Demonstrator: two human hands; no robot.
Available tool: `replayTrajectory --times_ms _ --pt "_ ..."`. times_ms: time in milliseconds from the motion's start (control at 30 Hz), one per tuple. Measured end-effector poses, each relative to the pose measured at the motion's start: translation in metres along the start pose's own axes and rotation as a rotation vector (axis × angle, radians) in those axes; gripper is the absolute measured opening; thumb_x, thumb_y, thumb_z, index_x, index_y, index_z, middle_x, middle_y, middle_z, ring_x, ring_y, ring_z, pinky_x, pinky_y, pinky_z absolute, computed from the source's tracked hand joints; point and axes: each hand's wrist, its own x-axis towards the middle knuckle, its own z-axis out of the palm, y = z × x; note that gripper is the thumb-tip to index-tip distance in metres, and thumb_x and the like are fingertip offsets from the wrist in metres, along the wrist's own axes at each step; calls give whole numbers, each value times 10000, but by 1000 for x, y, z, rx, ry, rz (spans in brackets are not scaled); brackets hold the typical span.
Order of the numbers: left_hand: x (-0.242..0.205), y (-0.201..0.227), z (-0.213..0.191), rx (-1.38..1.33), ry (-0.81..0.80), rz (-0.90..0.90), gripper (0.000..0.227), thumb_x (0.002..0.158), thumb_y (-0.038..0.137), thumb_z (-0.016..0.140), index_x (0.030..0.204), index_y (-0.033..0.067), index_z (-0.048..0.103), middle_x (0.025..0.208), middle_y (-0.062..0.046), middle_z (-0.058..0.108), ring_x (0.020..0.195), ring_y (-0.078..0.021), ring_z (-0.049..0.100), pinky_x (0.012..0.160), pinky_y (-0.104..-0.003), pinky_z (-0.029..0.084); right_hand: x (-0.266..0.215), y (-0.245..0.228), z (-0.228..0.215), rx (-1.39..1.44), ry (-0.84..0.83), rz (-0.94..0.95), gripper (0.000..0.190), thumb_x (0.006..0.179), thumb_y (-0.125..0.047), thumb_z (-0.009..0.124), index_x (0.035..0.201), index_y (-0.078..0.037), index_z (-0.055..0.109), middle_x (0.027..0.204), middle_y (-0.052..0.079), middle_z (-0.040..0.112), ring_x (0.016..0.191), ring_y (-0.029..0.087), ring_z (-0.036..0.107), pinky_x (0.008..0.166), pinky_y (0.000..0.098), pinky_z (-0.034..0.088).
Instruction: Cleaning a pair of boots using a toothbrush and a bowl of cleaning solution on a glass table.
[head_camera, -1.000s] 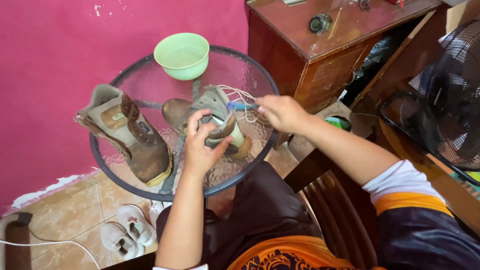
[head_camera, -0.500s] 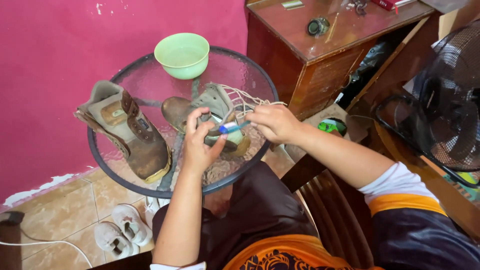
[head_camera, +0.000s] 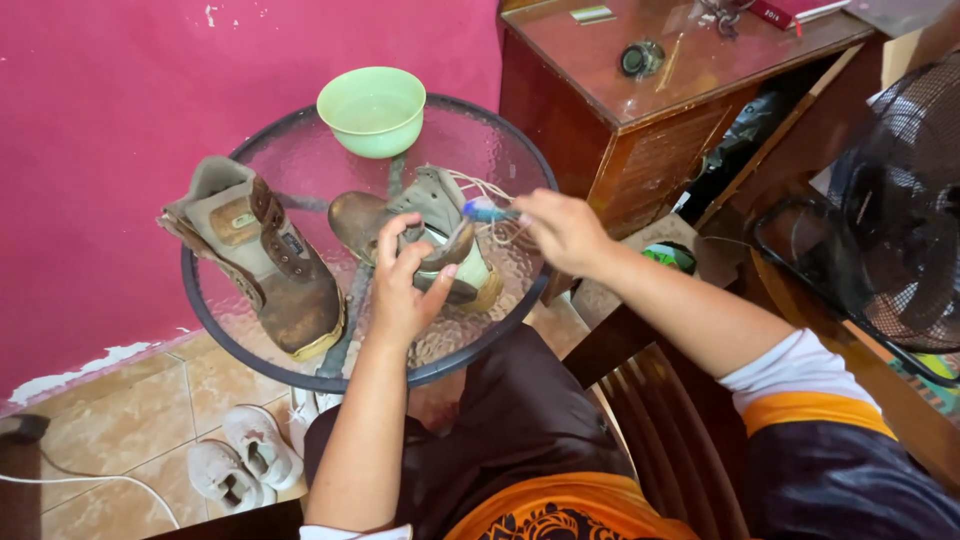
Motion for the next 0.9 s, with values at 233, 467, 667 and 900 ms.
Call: replayTrajectory --times_ms 233,467,667,900 --pt "2 6 -5 29 -14 -12 242 911 300 734 973 108 602 1368 -179 534 1175 -453 626 965 -515 515 9 -14 -10 74 -113 -25 199 1017 -117 581 1145 -40 711 796 146 619 723 400 665 622 486 538" --pt "0 5 -3 9 -15 -21 226 927 312 721 976 126 603 1394 -145 534 1176 -424 642 968 -492 524 11 -15 -7 103 -85 -12 210 1010 -92 601 1162 -10 722 863 161 647 782 396 685 672 471 564" --pt "2 11 -8 33 -37 -40 250 960 366 676 979 134 584 1424 -142 510 1153 -446 643 943 -506 532 4 -22 -6 83 -102 39 198 1007 -125 620 1146 -41 733 898 160 688 806 396 695 703 479 562" --pt "1 14 -11 33 -67 -35 274 1000 393 618 990 127 554 1432 -136 498 1178 -429 636 970 -491 520 -3 8 -8 79 -87 50 162 1020 -111 607 1099 -42 729 854 148 686 771 389 693 694 468 563"
